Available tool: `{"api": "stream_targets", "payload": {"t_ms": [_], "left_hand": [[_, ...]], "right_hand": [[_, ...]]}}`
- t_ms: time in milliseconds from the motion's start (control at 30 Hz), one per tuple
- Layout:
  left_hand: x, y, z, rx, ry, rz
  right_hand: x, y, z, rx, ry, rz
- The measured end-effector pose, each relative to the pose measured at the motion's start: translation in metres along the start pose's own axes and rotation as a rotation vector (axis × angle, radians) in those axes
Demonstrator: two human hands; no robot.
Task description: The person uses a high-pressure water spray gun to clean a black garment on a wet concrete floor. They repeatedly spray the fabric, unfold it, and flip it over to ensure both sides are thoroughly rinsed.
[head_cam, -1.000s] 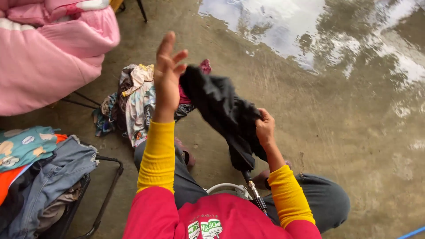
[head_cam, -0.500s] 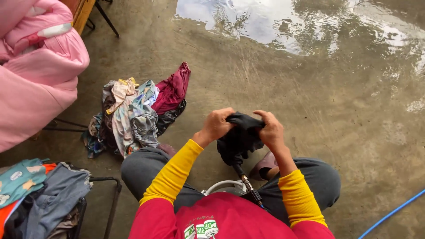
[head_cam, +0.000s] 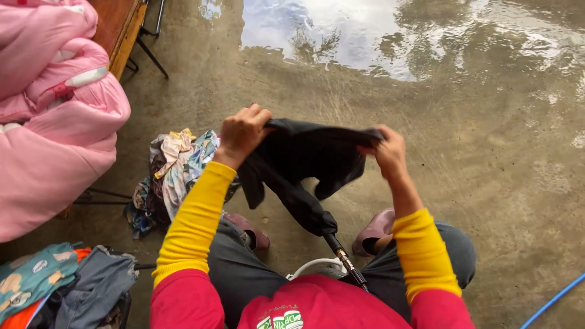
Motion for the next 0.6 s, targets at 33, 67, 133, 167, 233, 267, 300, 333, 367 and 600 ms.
{"api": "stream_targets", "payload": {"t_ms": [33,67,133,167,233,267,300,333,367,600], "left_hand": [[-0.018,-0.001,0.011,-0.015,-0.081,0.036],[-0.036,-0.004,0.023,-0.025,-0.164,0.069],[-0.054,-0.026,0.016,0.017,-0.194,0.076],[-0.065,-0.035,0.012,0.048,-0.225,0.078],[-0.071,-0.055,-0.014,0.132,-0.300,0.090],[-0.074,-0.063,-0.027,0.207,-0.372,0.116],[-0.072,-0.063,-0.041,0.202,-0.372,0.104],[-0.067,-0.062,-0.055,0.250,-0.342,0.158],[-0.061,-0.061,-0.069,0.298,-0.313,0.211],[-0.022,0.146,0.087,0.114,-0.048,0.150]], "right_hand": [[-0.017,-0.014,0.010,-0.029,0.250,-0.168],[-0.035,-0.029,0.023,-0.060,0.503,-0.337],[-0.061,-0.051,0.039,-0.042,0.555,-0.410],[-0.074,-0.062,0.050,-0.030,0.607,-0.473],[-0.097,-0.065,0.058,0.007,0.616,-0.594],[-0.107,-0.065,0.061,0.056,0.618,-0.706],[-0.121,-0.041,0.067,0.044,0.624,-0.703],[-0.138,-0.012,0.074,-0.015,0.654,-0.900],[-0.154,0.017,0.081,-0.079,0.678,-1.097],[0.089,0.063,-0.011,0.032,1.228,-1.247]]}}
Point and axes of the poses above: each hand's wrist, its own y-axis away from the middle knuckle, its own z-axis out of the palm, x = y × z, the point moved 3 cm from there along -y, towards the middle knuckle, and after that the axes turned 1 degree about -x, right-handed, at the moved point
